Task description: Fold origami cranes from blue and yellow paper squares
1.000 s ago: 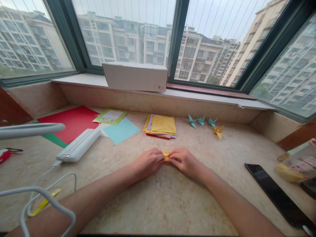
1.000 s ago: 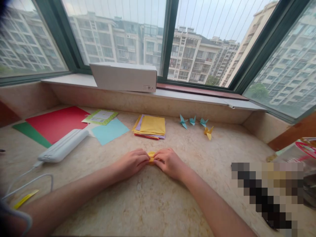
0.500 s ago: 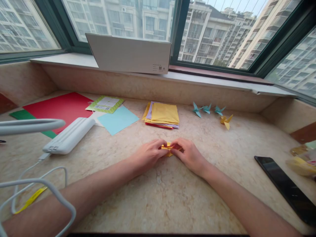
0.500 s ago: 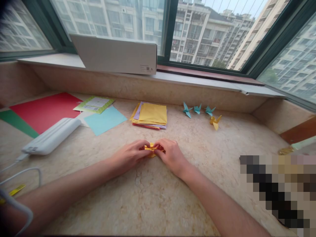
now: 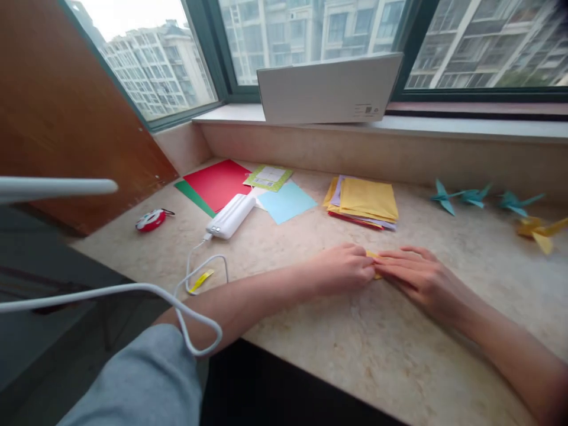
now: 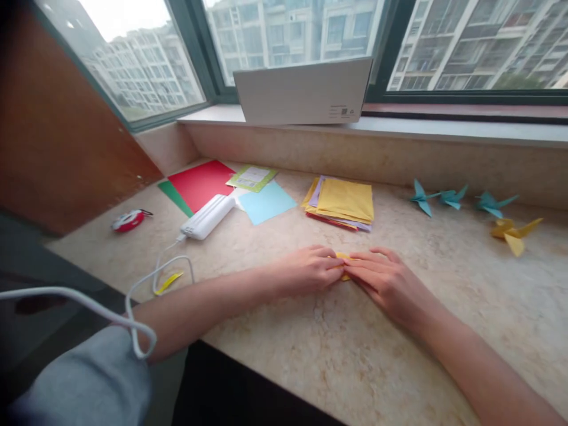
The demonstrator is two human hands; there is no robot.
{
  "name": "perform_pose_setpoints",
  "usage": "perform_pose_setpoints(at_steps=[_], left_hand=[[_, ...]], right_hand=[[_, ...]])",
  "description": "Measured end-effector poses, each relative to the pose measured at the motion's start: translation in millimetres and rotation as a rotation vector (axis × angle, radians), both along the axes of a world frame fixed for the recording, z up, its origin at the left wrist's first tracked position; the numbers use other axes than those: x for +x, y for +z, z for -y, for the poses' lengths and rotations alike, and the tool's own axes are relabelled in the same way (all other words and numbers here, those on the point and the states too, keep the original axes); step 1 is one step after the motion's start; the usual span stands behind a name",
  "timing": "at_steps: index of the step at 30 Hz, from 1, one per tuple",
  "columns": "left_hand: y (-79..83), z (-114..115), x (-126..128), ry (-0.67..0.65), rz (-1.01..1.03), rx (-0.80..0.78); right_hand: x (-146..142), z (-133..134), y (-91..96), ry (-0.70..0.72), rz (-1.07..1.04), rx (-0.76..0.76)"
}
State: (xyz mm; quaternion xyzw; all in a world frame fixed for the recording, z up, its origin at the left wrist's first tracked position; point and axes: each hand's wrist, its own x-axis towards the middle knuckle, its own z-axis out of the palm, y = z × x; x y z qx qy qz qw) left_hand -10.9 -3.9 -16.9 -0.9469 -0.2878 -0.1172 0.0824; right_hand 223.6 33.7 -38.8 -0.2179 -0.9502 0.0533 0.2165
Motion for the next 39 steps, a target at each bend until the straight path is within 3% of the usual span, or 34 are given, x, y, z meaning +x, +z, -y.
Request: perform_pose_setpoints(at_steps=[8,21,31,39], left_hand=[[5.3,4,0,0.014,-0.055,0.122],[4.8,-14,-9,0.0,0.093,-0.145],[-4.0,-24,-4,0.198,0.242,-0.19],[-2.3,-24,-4,0.268,0.153,-0.16]], right_hand=[[-9,7,14.0,-0.034,0.095,0.014],[-21,4,25.5,-0.128,0.072,-0.093],[-32,1,17.7,-0.295,-0.06,-0.171],[-33,4,11.4,-0.432,-0.031,-0.122]])
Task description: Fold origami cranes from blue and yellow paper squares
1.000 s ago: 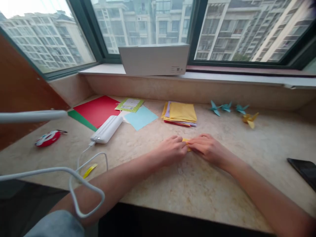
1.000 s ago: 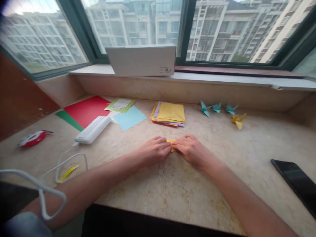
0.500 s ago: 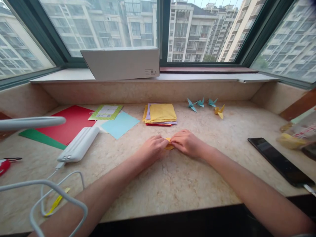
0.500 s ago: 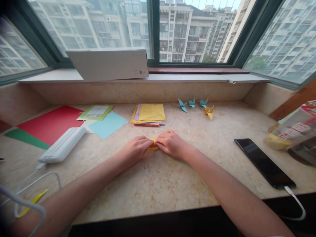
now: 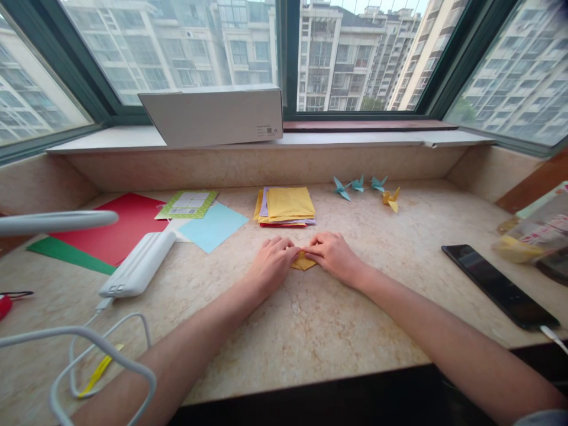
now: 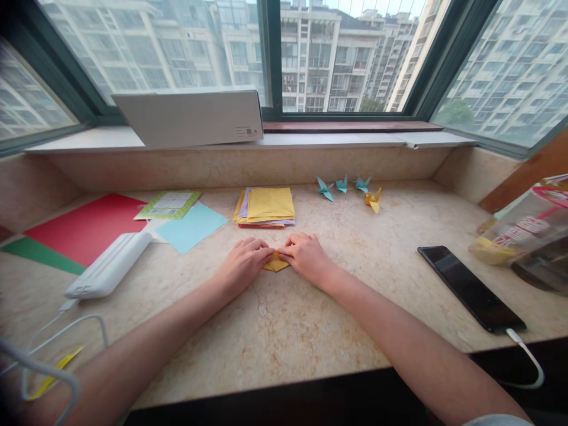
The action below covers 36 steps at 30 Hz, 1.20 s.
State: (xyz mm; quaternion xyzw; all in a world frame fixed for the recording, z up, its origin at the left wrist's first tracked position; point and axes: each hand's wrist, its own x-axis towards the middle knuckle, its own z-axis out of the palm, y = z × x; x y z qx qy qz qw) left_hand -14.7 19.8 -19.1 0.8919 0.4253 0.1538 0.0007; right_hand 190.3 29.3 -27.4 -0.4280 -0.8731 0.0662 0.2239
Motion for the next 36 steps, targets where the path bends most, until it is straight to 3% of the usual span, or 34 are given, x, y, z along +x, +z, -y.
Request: perform_pose_setpoints(at_steps=[11,16,23,26,31,36], left_hand=[[1.5,1,0,0.014,-0.059,-0.007],[4.4,5,2,-0.011,0.004,0.014],[28.3,17,-10,-0.161,-0.062,0.442],[31.6,19,-11,-0.131,-0.007,0.498],[24.5,13,-11,-0.114,0.046,0.369],[22.1,10,-16,-0.12,-0.012,0.474]], right_hand=[[-3,4,-1.8,-0.048,0.03,-0.01],[-4,10,7.9,-0.005,-0.016,0.089],[4,18,21.9,0.153,-0.053,0.428],[7,21,24.6,0.141,-0.056,0.496],[4,15,22.1,0.151,-0.15,0.383],[2,7,12.3,0.269,-0.283,0.097]])
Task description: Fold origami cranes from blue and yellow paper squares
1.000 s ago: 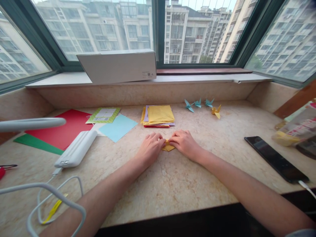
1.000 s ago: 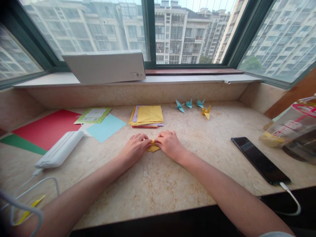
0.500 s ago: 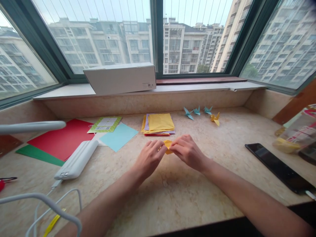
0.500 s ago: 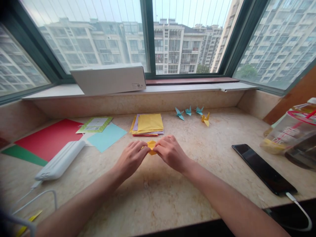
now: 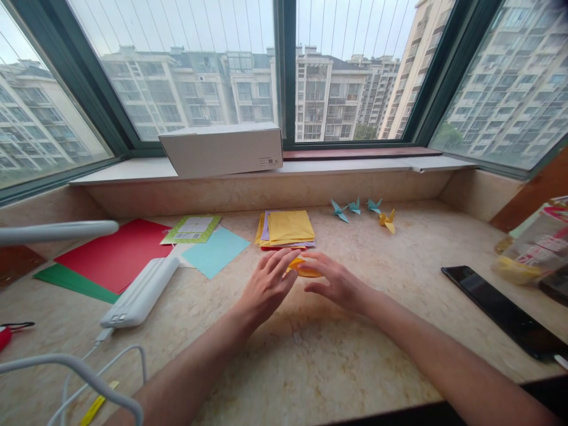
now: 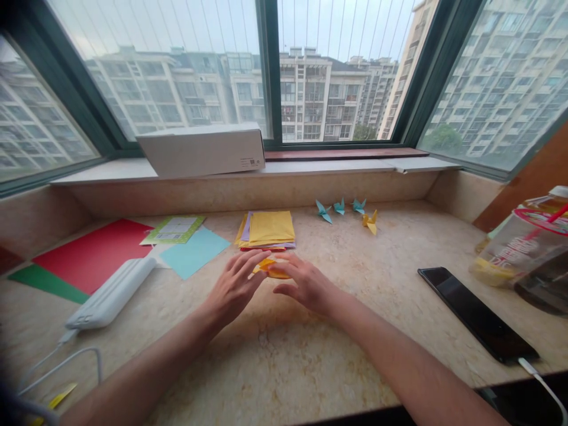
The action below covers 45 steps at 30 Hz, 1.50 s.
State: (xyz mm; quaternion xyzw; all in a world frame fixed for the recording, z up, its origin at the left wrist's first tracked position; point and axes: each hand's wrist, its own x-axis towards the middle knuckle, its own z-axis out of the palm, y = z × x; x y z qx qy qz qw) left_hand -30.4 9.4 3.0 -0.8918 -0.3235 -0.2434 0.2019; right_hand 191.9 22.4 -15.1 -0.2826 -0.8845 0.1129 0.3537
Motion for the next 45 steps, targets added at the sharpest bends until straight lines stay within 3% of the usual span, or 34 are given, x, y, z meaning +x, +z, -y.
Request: perform_pose_setpoints(at_steps=[2,5,10,14,21,32,37,42,45], left_hand=[[1.0,1,0,-0.009,-0.011,0.052],[2.6,2,2,-0.022,0.0,0.065],[-0.9,-1,1,-0.091,0.102,-0.121],[-6.9,-4,-3,-0.071,0.16,-0.255],[-10.2,-4,-2,-0.115,-0.116,-0.348],[-14.0,-3,4,-0.08,-0.155,-0.362],[-18.5,-5,10,0.006,-0.09,-0.395],[-19.6,-7,14,0.041,-0.02,-0.463],[-19.4,-6,13,0.037,0.001,-0.46]], right_hand=[[0,0,-2.5,0.024,-0.032,-0.029],[1,1,-1.5,-0.017,-0.044,0.059],[6,-1,5.5,-0.013,0.098,0.287],[9,-1,6.5,0.069,0.25,0.333],[12,6,4.5,0.19,0.344,0.153],[1,13,-5.3,-0.063,0.237,-0.032],[-5,15,-5.3,-0.189,0.185,-0.198],[-3,12,-6.2,-0.232,0.05,-0.464],[-2,12,-7.8,-0.232,0.046,-0.443]])
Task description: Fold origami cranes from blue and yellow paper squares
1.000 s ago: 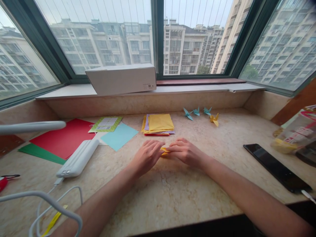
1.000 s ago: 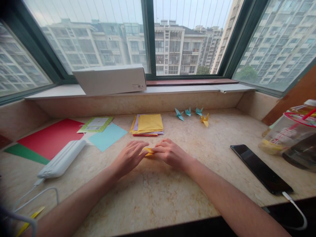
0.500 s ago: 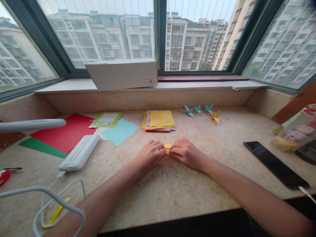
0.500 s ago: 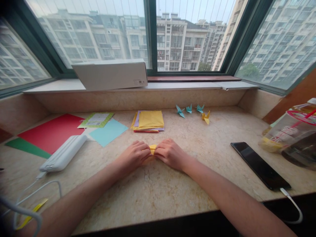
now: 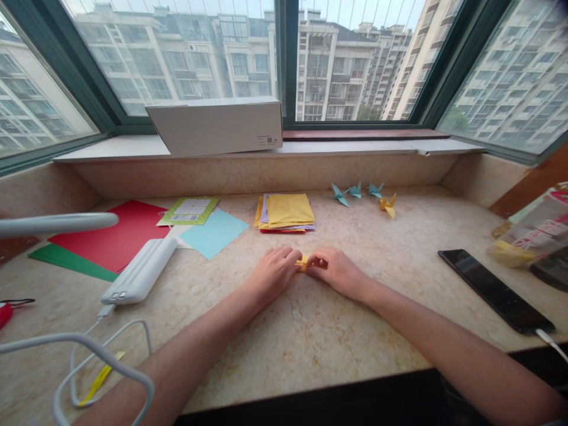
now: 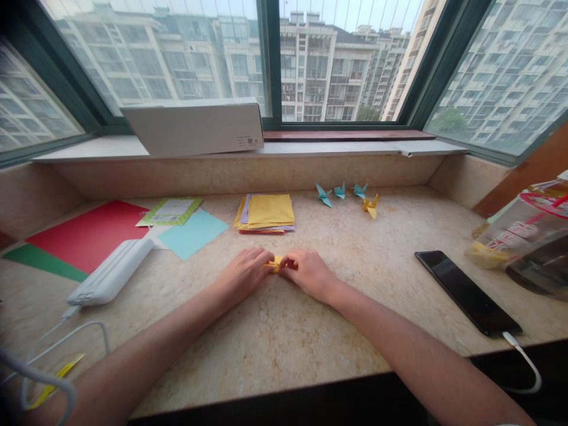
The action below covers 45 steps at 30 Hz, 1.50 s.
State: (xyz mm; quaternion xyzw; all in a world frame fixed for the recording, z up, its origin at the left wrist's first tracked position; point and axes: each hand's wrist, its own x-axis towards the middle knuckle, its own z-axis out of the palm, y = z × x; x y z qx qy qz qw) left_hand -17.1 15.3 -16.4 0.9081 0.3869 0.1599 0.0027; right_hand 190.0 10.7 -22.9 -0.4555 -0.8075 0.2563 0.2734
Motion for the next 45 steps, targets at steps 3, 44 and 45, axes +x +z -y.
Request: perform_pose_setpoints(at_steps=[3,44,45], left_hand=[[0.2,2,-3,-0.056,-0.022,0.031],[9.1,11,-7,-0.202,0.009,-0.012],[8.3,10,-7,-0.2,0.003,-0.013]], right_hand=[[1,1,-0.7,0.025,0.061,0.101],[11,1,9.4,0.195,0.212,0.246],[11,0,8.7,0.186,0.199,0.241]])
